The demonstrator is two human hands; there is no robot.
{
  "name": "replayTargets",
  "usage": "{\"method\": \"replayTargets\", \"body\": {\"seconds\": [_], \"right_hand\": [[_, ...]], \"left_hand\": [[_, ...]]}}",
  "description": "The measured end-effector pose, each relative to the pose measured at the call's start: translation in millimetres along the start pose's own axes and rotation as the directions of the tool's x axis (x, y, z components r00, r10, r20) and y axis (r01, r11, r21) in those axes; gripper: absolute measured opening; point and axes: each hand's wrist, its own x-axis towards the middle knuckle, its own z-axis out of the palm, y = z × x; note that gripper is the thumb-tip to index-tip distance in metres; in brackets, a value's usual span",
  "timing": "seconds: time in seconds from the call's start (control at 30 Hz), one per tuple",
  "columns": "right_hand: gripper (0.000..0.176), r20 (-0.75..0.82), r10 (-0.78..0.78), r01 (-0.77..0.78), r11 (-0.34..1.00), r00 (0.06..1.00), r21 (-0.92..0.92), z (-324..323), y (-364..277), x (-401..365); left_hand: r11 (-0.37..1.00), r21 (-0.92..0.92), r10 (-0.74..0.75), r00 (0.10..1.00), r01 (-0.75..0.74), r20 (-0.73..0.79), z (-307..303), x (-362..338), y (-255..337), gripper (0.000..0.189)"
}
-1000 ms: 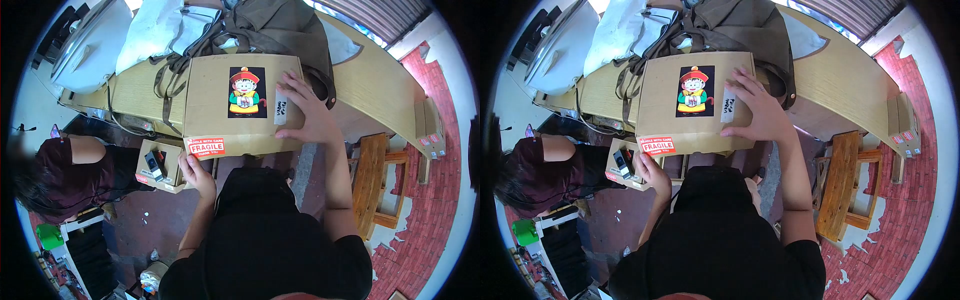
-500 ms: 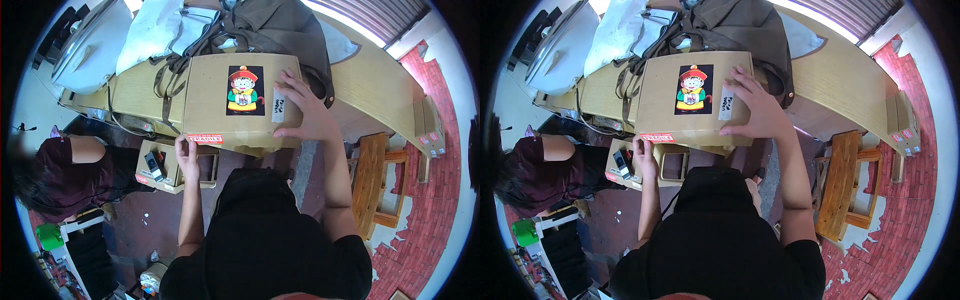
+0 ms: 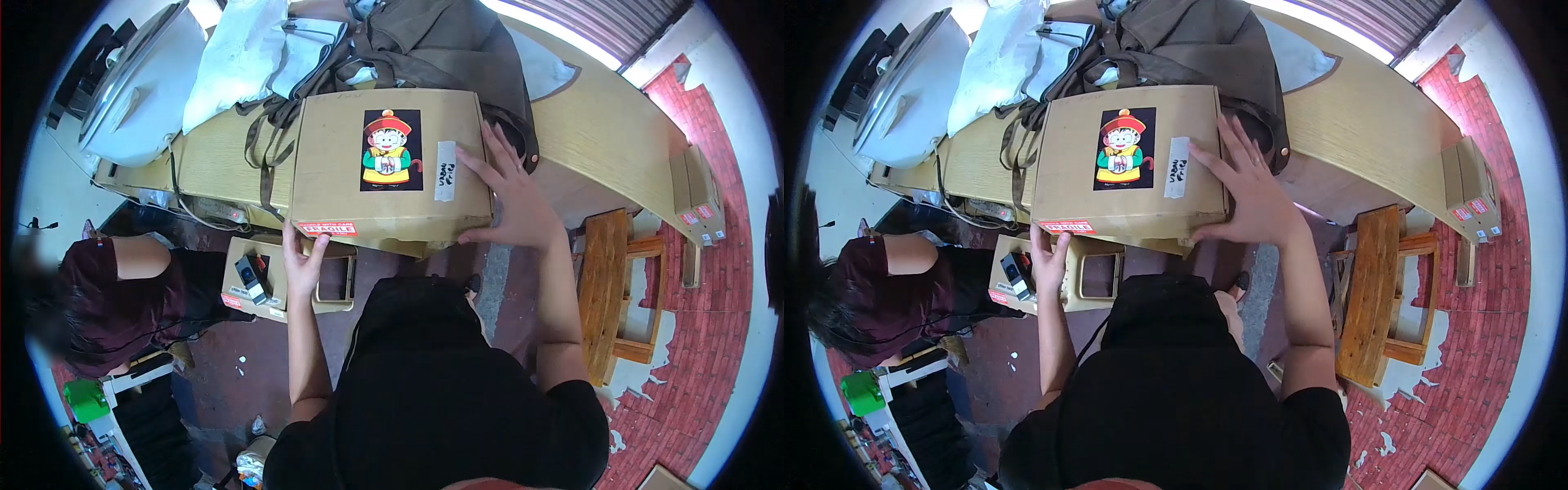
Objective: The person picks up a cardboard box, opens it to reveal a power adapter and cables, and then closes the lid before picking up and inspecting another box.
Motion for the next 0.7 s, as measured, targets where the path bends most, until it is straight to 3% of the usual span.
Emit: {"method": "replayTargets", "body": {"seconds": [0.07,0.13,0.17,0.23,0.33,0.43,0.5,0.57,0.6,0.67,0.7], "right_hand": [[0.111,0.036,0.068,-0.075,0.961,0.997,0.266,4.4,1.2,-6.3],[0.110,0.012,0.088,-0.088,0.955,0.996,0.285,14.6,1.1,-8.7],[0.108,-0.012,0.109,-0.100,0.948,0.994,0.302,17.7,1.2,-8.8],[0.105,-0.023,0.112,-0.098,0.940,0.993,0.327,19.8,-0.6,-8.4],[0.105,-0.040,0.115,-0.094,0.933,0.993,0.347,22.9,-2.5,-7.6],[0.109,-0.077,0.146,-0.108,0.922,0.986,0.371,30.2,-3.3,-17.0],[0.110,-0.111,0.177,-0.120,0.910,0.978,0.396,41.7,-4.9,-23.4],[0.107,-0.363,0.292,0.042,0.726,0.885,0.686,61.0,-10.3,-37.7],[0.107,-0.365,0.295,0.040,0.727,0.883,0.685,70.1,-11.3,-47.9],[0.099,-0.327,0.470,0.111,0.431,0.820,0.896,85.9,-12.1,-71.0],[0.099,-0.332,0.473,0.112,0.433,0.816,0.894,92.4,-15.3,-81.9]], "left_hand": [[0.999,0.038,-0.033,0.999,0.032,0.037,-1.4,4.4,-1.5,0.062],[1.000,-0.008,0.003,1.000,-0.004,-0.030,0.1,7.6,-6.8,0.044],[1.000,-0.009,0.005,1.000,-0.006,-0.030,0.5,10.2,-8.7,0.044],[0.998,0.061,0.021,0.998,-0.018,-0.054,0.0,15.7,-9.9,0.028],[0.997,0.078,0.005,0.996,0.002,-0.093,3.3,21.4,-4.2,0.020],[0.986,0.162,0.050,0.996,-0.037,-0.077,2.3,14.7,5.4,0.020],[0.946,0.299,0.146,0.988,-0.125,-0.051,-0.4,1.6,11.3,0.033],[0.969,0.216,0.134,0.989,-0.118,-0.059,6.2,-13.9,19.6,0.043],[0.997,0.053,0.063,0.997,-0.060,-0.045,10.5,-25.0,15.7,0.051],[0.993,0.018,0.119,0.993,-0.119,0.000,27.7,-39.7,29.1,0.053],[0.988,0.005,0.157,0.987,-0.157,0.025,35.6,-43.9,34.7,0.050]]}}
